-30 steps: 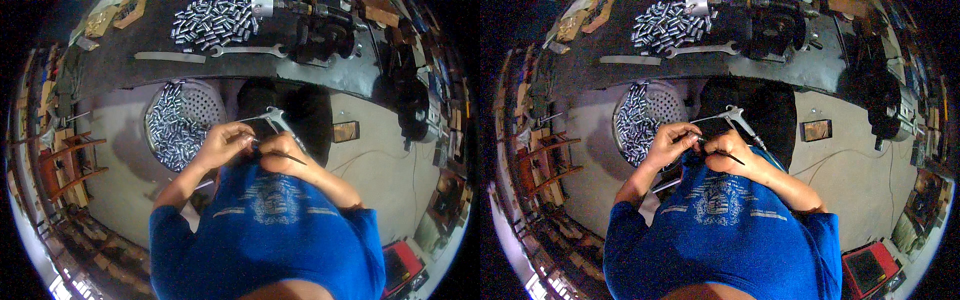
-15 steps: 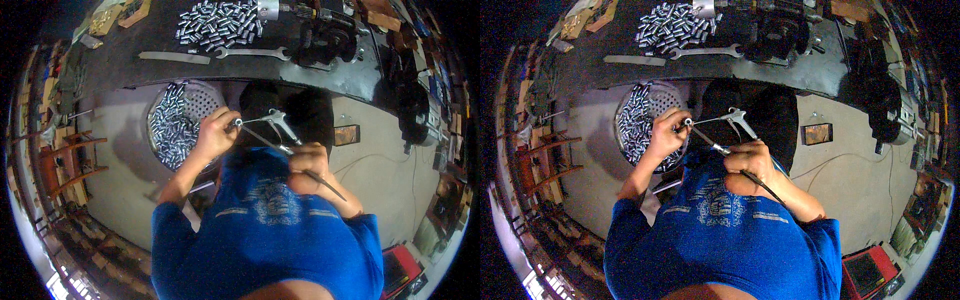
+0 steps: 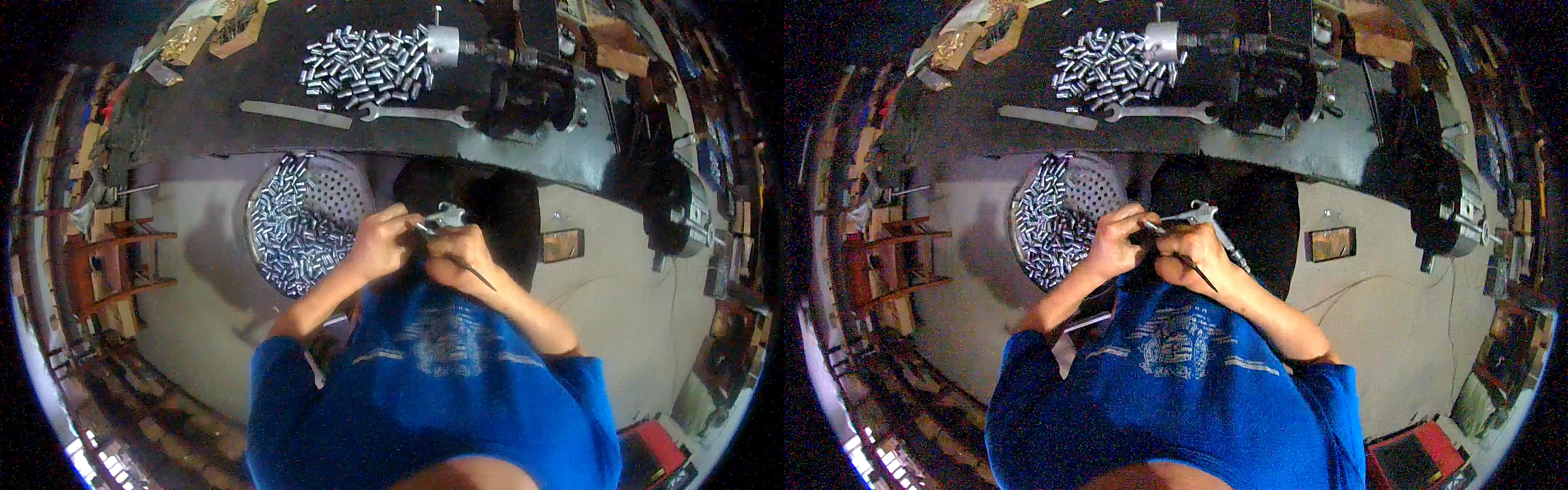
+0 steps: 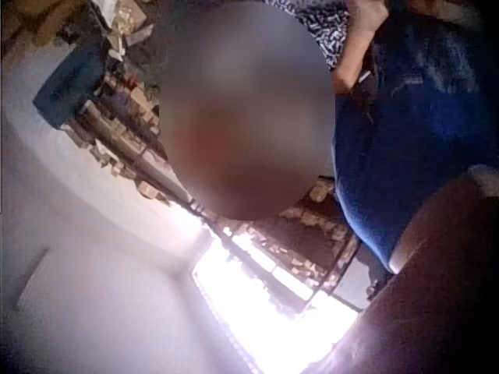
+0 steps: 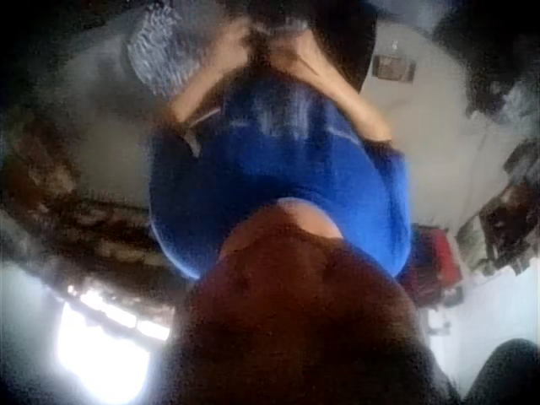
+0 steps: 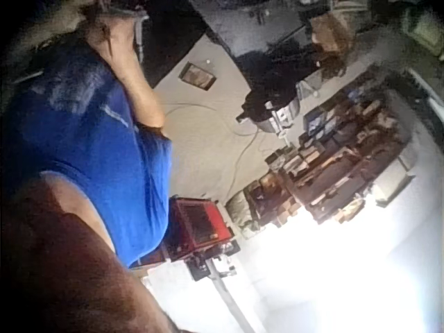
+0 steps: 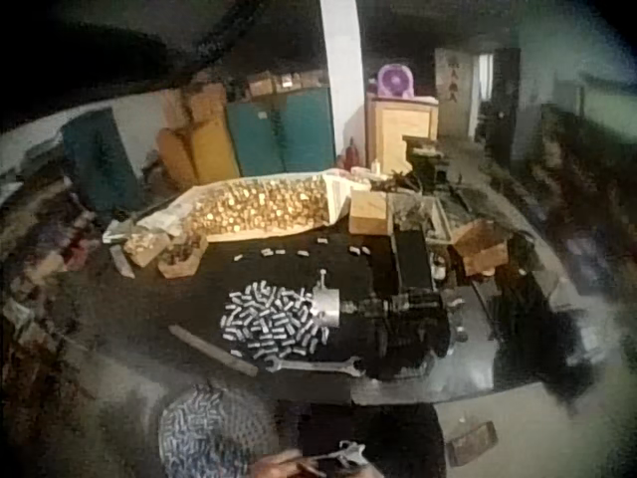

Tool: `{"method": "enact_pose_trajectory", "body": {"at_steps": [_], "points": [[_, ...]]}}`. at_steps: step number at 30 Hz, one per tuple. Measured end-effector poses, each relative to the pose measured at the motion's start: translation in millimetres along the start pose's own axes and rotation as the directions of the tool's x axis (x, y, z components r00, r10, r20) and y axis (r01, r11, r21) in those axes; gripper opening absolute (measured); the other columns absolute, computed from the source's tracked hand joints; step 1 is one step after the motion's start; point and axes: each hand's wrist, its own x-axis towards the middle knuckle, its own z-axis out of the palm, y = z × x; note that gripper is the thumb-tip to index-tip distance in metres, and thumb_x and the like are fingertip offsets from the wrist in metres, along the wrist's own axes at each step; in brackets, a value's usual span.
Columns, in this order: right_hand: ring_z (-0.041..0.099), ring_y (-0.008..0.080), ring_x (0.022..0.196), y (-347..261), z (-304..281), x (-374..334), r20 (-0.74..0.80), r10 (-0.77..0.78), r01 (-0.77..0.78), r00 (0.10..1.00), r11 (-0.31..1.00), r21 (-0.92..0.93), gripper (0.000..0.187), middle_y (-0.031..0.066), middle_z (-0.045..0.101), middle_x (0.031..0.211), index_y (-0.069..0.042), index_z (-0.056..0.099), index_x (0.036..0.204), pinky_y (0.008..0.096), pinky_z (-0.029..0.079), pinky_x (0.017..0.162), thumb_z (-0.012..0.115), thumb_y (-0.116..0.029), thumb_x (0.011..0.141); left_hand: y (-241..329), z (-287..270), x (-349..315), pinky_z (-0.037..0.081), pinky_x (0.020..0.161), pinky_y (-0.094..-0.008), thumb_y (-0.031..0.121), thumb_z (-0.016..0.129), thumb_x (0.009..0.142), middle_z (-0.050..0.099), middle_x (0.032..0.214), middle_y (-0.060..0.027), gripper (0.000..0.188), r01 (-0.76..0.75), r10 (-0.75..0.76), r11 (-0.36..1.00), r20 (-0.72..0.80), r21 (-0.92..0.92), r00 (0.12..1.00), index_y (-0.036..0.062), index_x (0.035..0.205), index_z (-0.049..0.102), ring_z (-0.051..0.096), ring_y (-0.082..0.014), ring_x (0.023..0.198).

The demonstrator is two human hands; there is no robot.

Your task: The person repeatedly picks up small metal cylinders from a perforated basket, places them into a handheld tool, and then deposits them onto a workbench. This cycle continues throughout the clip, with the person handling the cylinders one at a time.

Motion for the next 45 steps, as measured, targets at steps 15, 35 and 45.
{"method": "enact_pose_trajectory", "body": {"at_steps": [15,35,45], "points": [[0.038,0.0241,0.042,-15.5,-41.0,-1.2,-0.018,0.148,-0.145,0.989,0.984,0.103,0.021,0.0089,0.035,0.048,-0.003,0.036,0.049,0.0344,0.028,0.043,0.055,-0.007,0.058,-14.6,-15.7,22.9,0.046,0.051,-0.0356,0.003,0.063,0.057,0.057,0.073,-0.0098,0.026,-0.061,0.075,0.967,-0.049,0.247,0.996,0.0044,0.083,0.062,0.057,-0.0263,0.060],[0.041,0.0210,0.043,-13.8,-36.9,-34.9,-0.134,0.261,-0.264,0.956,0.965,0.001,0.016,0.0089,0.038,0.047,-0.004,0.038,0.048,0.0310,0.028,0.042,0.052,-0.002,0.054,-127.0,-141.3,172.6,0.046,0.059,-0.0353,0.019,0.065,0.071,0.060,0.066,-0.0119,0.027,0.324,-0.160,0.902,-0.479,0.284,0.863,0.0047,0.095,0.063,0.060,-0.0260,0.063],[0.028,0.0156,0.042,-3.7,-21.9,-48.0,-0.073,0.365,-0.365,0.928,0.931,0.022,0.023,0.0061,0.029,0.046,-0.004,0.029,0.048,0.0302,0.020,0.042,0.052,-0.006,0.054,-148.5,-118.5,-39.7,0.041,0.046,-0.0257,0.005,0.058,0.074,0.057,0.060,-0.0080,0.026,0.646,-0.692,0.716,-0.396,-0.264,0.604,-0.0012,0.100,0.059,0.049,-0.0099,0.044]]}}
